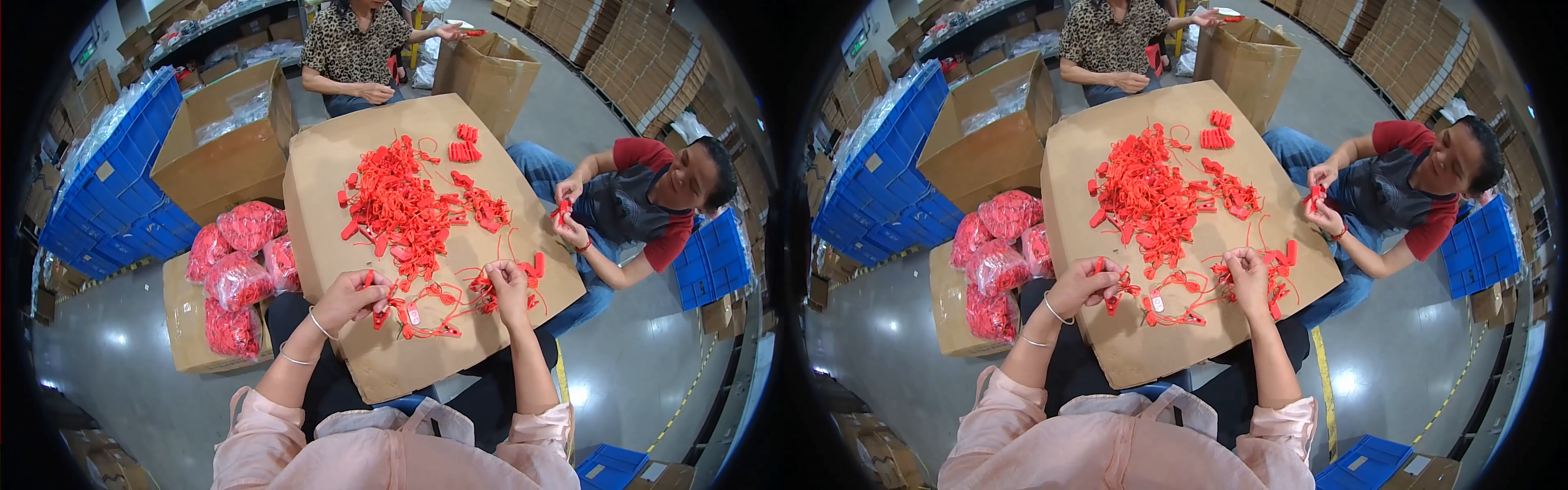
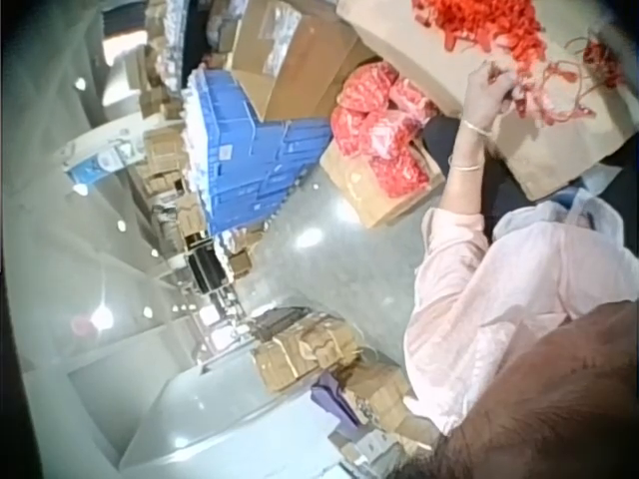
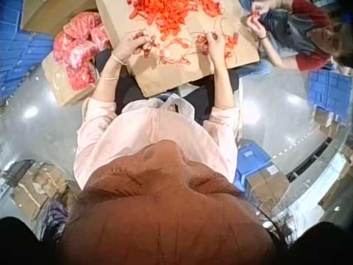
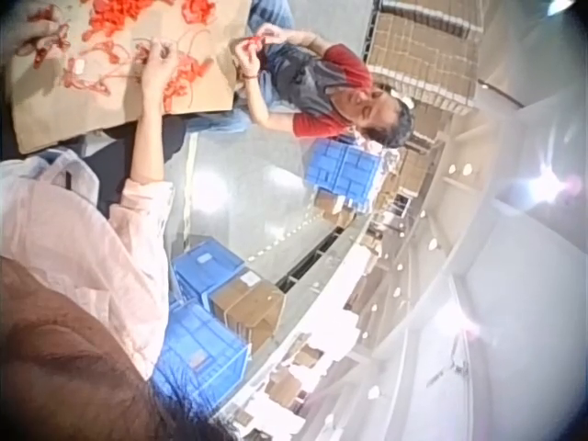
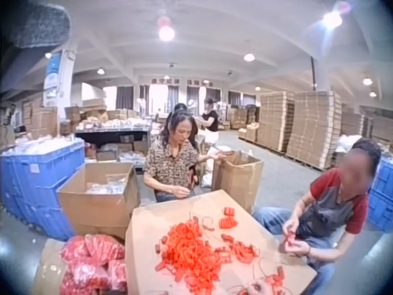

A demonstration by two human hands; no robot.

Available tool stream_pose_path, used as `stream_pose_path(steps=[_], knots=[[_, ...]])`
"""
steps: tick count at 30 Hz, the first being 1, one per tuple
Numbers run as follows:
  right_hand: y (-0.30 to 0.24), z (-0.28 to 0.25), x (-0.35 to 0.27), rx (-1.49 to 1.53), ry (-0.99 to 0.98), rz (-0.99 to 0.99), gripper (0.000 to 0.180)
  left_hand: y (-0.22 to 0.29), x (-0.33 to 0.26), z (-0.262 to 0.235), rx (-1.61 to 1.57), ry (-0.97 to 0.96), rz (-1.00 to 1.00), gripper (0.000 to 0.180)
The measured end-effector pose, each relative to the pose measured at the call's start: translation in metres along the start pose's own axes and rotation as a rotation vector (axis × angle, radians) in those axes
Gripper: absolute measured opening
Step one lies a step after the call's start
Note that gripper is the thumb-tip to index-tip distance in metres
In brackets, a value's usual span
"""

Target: Thread strings through small red plastic tags to assemble them.

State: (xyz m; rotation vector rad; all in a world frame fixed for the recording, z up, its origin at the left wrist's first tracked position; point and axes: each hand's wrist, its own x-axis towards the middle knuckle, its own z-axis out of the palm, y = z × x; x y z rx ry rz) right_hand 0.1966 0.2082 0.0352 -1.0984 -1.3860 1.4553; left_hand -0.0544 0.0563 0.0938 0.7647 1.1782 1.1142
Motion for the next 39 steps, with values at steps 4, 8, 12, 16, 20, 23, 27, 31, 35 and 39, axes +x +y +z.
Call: stream_pose_path(steps=[4,8,12,16,20,23,27,31,35,39], knots=[[-0.009,0.003,-0.006,0.085,-0.041,0.105,0.008,-0.015,-0.005,-0.018,-0.034,0.075,-0.016,0.013],[-0.009,0.009,-0.008,0.068,-0.079,0.061,0.008,-0.032,-0.009,-0.027,-0.087,0.104,-0.035,0.013],[-0.007,0.025,-0.013,0.145,-0.157,0.077,0.007,-0.038,-0.015,-0.026,-0.190,0.120,-0.020,0.013],[0.018,0.039,-0.020,-0.530,-0.107,-0.365,0.013,-0.048,-0.012,-0.024,-0.254,0.093,-0.033,0.013],[0.023,0.062,-0.048,-0.561,-0.258,-0.301,0.020,-0.047,-0.012,-0.023,-0.307,0.058,-0.032,0.014],[0.031,0.089,-0.064,-0.381,-0.465,-0.193,0.029,-0.045,-0.017,-0.021,-0.299,0.071,-0.026,0.014],[0.053,0.119,-0.074,-0.431,-0.509,-0.209,0.037,-0.043,-0.031,-0.020,-0.313,0.052,-0.022,0.015],[0.064,0.107,-0.084,-0.156,-0.561,0.061,0.009,-0.045,-0.025,-0.017,-0.376,-0.031,0.012,0.017],[0.076,0.082,-0.111,0.099,-0.499,0.280,0.010,-0.060,-0.027,-0.034,-0.472,0.046,0.042,0.016],[0.073,0.041,-0.140,0.176,-0.414,0.396,0.021,-0.083,-0.023,-0.044,-0.596,0.145,0.036,0.015]])
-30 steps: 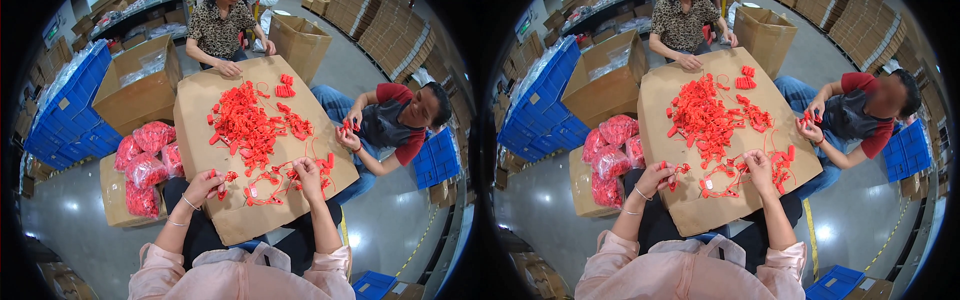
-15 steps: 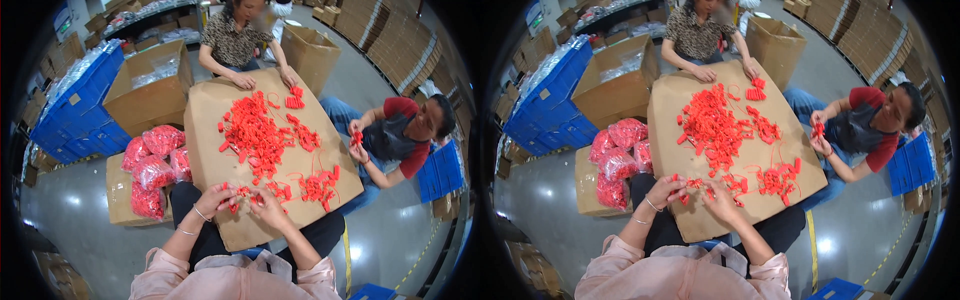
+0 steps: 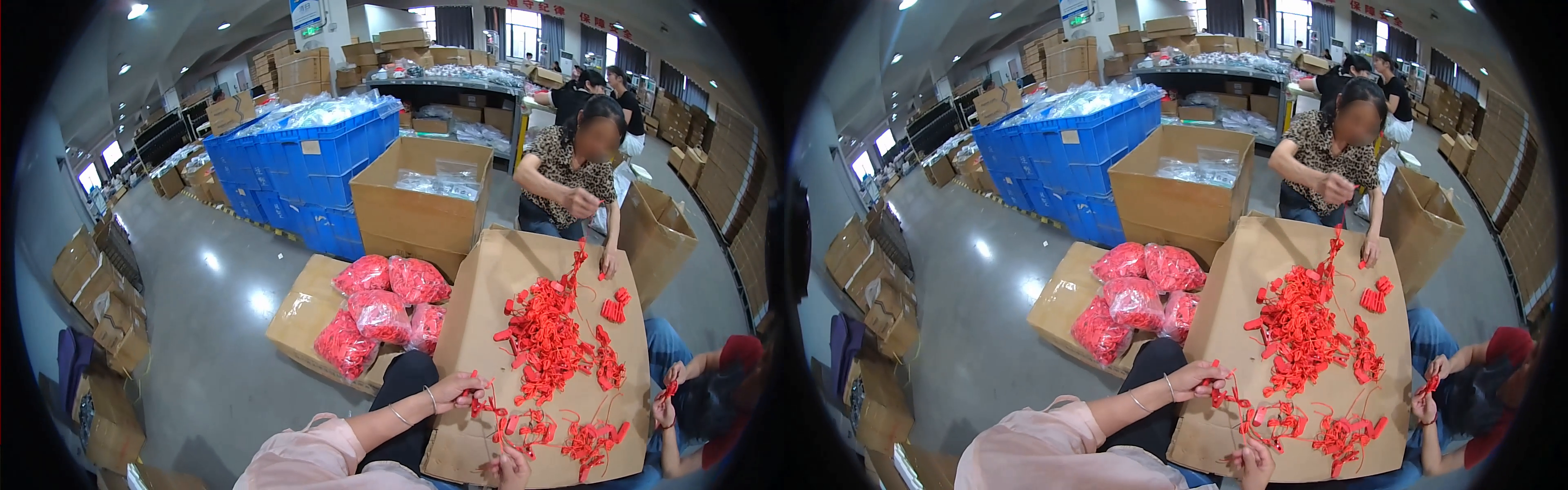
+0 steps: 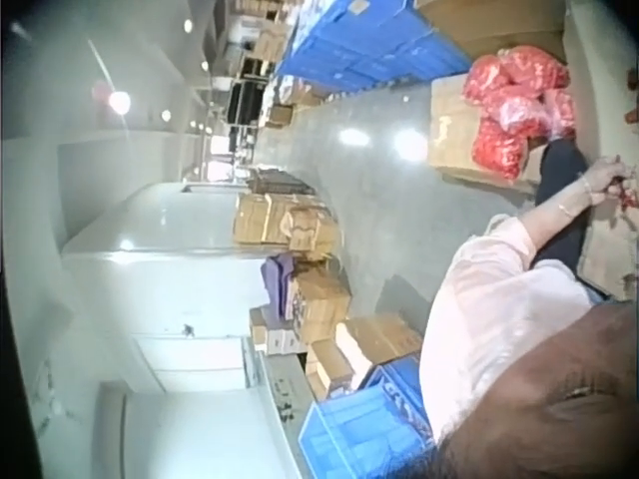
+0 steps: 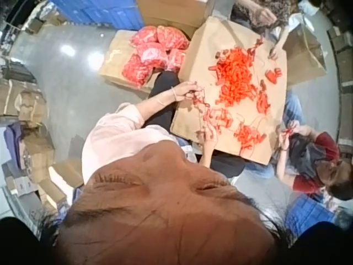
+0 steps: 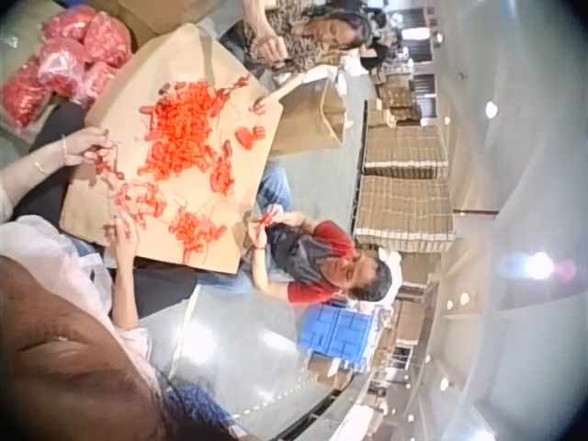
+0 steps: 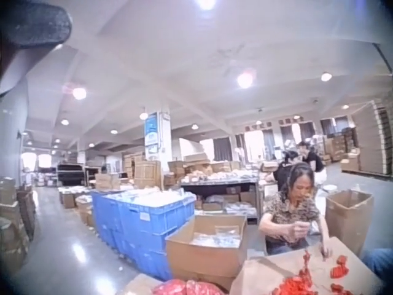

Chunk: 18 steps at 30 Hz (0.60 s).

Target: Thread strings through small red plastic tags to assemble them.

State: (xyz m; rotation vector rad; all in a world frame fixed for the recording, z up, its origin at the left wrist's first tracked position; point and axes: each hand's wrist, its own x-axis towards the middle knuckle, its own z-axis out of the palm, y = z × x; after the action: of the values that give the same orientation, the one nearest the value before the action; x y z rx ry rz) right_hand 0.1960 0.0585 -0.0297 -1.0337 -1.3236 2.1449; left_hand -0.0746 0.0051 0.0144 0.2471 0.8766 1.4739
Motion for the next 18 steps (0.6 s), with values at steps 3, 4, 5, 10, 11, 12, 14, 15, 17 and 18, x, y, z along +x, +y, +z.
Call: stream_pose_path(steps=[3,4,5,10,11,12,14,15,17,18], knots=[[-0.001,-0.010,-0.026,0.220,0.145,-0.020,0.025,-0.014,0.011,-0.002,0.049,-0.001,-0.029,0.014],[-0.004,-0.012,-0.032,0.218,0.148,-0.024,0.025,-0.022,0.016,-0.002,0.091,0.023,-0.037,0.014],[-0.006,-0.013,-0.040,0.282,0.089,-0.035,0.025,-0.029,0.018,-0.004,0.092,0.015,-0.042,0.014],[-0.020,0.005,-0.049,0.241,0.052,-0.060,0.017,-0.060,0.040,-0.005,0.385,0.106,-0.046,0.017],[-0.011,0.000,-0.039,0.213,0.032,-0.098,0.016,-0.060,0.041,-0.002,0.490,0.109,-0.013,0.015],[-0.011,0.005,-0.035,0.164,0.038,-0.107,0.017,-0.059,0.037,-0.002,0.635,0.167,0.011,0.015],[-0.019,0.011,-0.024,0.084,0.053,-0.083,0.016,-0.071,0.044,-0.027,0.962,0.228,0.213,0.018],[-0.021,0.010,-0.021,0.059,0.060,-0.050,0.015,-0.062,0.040,-0.018,1.085,0.262,0.199,0.022],[-0.014,0.012,-0.009,-0.195,0.169,-0.358,0.013,-0.057,0.036,-0.003,1.211,0.244,0.540,0.023],[-0.018,0.013,-0.009,-0.181,0.218,-0.358,0.013,-0.055,0.033,0.002,1.229,0.182,0.592,0.022]])
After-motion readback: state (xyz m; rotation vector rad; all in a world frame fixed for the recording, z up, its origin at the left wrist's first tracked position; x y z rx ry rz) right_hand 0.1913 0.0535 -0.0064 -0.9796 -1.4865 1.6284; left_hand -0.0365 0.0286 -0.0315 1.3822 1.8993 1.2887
